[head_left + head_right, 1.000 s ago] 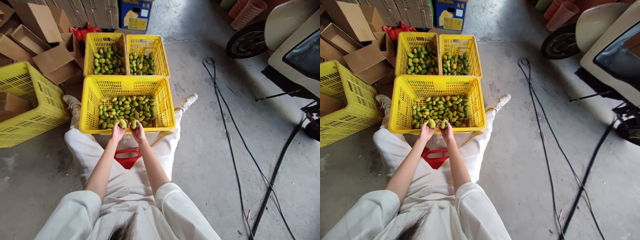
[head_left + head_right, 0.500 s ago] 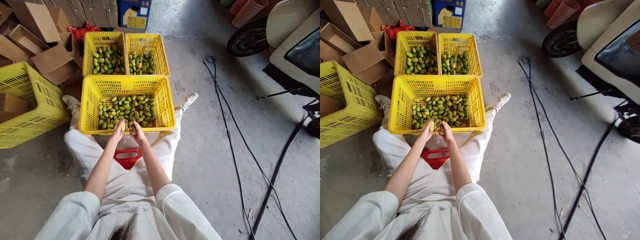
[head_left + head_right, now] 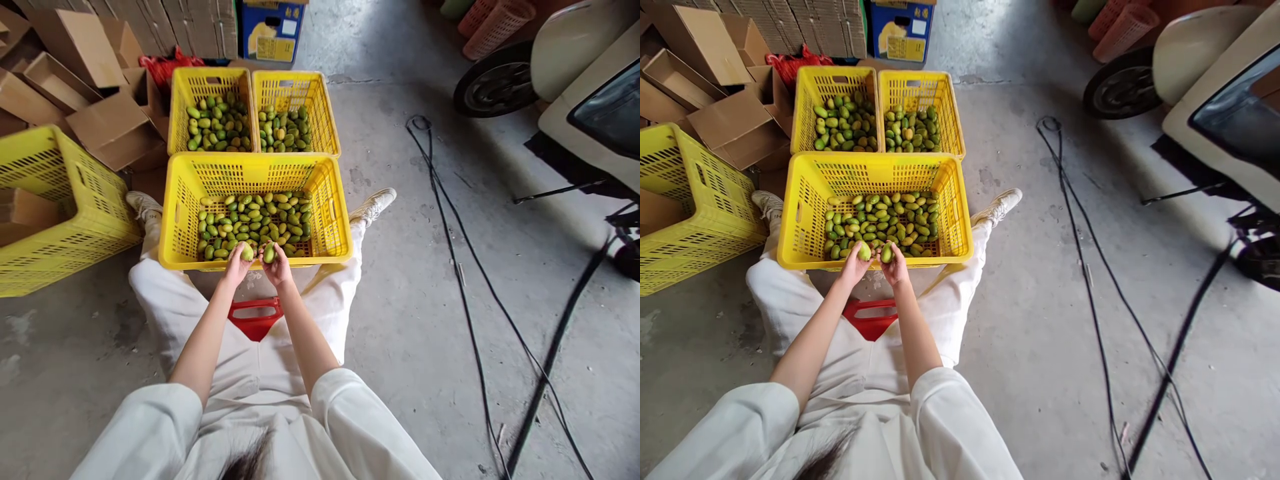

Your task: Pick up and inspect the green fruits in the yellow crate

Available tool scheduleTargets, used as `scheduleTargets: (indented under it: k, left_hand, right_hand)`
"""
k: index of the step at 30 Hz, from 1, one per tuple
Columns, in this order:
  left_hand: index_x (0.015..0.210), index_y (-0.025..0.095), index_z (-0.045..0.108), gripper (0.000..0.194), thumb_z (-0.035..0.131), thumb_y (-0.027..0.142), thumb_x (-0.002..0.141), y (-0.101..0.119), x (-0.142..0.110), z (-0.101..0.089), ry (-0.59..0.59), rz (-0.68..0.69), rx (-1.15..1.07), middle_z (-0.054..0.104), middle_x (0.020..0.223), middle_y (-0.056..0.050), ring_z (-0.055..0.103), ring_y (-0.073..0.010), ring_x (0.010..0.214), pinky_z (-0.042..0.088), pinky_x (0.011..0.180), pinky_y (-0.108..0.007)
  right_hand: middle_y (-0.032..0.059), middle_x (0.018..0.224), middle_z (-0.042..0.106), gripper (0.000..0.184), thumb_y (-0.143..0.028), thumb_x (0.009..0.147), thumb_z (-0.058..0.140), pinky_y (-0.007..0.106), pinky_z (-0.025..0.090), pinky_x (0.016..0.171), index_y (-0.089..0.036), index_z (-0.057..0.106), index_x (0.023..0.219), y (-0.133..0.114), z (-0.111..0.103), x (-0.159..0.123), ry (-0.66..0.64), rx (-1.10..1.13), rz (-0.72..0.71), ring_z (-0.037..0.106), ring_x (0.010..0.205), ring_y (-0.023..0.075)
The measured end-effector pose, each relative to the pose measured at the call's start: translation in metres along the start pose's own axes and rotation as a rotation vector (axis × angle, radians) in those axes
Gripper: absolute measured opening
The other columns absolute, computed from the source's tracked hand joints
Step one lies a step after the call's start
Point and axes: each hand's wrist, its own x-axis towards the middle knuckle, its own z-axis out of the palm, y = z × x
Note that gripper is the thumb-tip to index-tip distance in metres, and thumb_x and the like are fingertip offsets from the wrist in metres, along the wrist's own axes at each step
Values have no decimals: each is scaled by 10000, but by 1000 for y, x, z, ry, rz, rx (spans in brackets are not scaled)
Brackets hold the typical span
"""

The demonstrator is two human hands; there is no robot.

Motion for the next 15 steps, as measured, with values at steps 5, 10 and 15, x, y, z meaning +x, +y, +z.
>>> scheduleTargets:
  k: [5, 10, 15]
  left_hand:
    - [828, 211, 579, 276, 836, 295, 774, -1, -5, 0, -28, 28, 23, 625, 705, 33, 568, -94, 573, 427, 545, -221]
    - [817, 209, 608, 215, 811, 203, 745, -2, -7, 3, -78, 74, 83, 633, 722, 25, 615, -110, 667, 483, 626, -224]
    - [795, 210, 593, 278, 856, 185, 707, -5, -5, 3, -61, 58, 108, 621, 687, 40, 546, -84, 549, 440, 548, -211]
  right_hand:
    - [-51, 727, 629, 228, -220, 821, 742, 180, 503, 550, -225, 515, 799, 3, -1, -3, -46, -156, -32, 580, 593, 83]
    - [-60, 605, 539, 268, -360, 853, 729, 177, 394, 424, -218, 524, 755, 8, -3, -3, -76, -223, -15, 442, 473, 73]
    - [-59, 528, 461, 394, -532, 890, 670, 203, 376, 394, -224, 509, 705, 12, -3, 4, -29, -215, 22, 412, 430, 92]
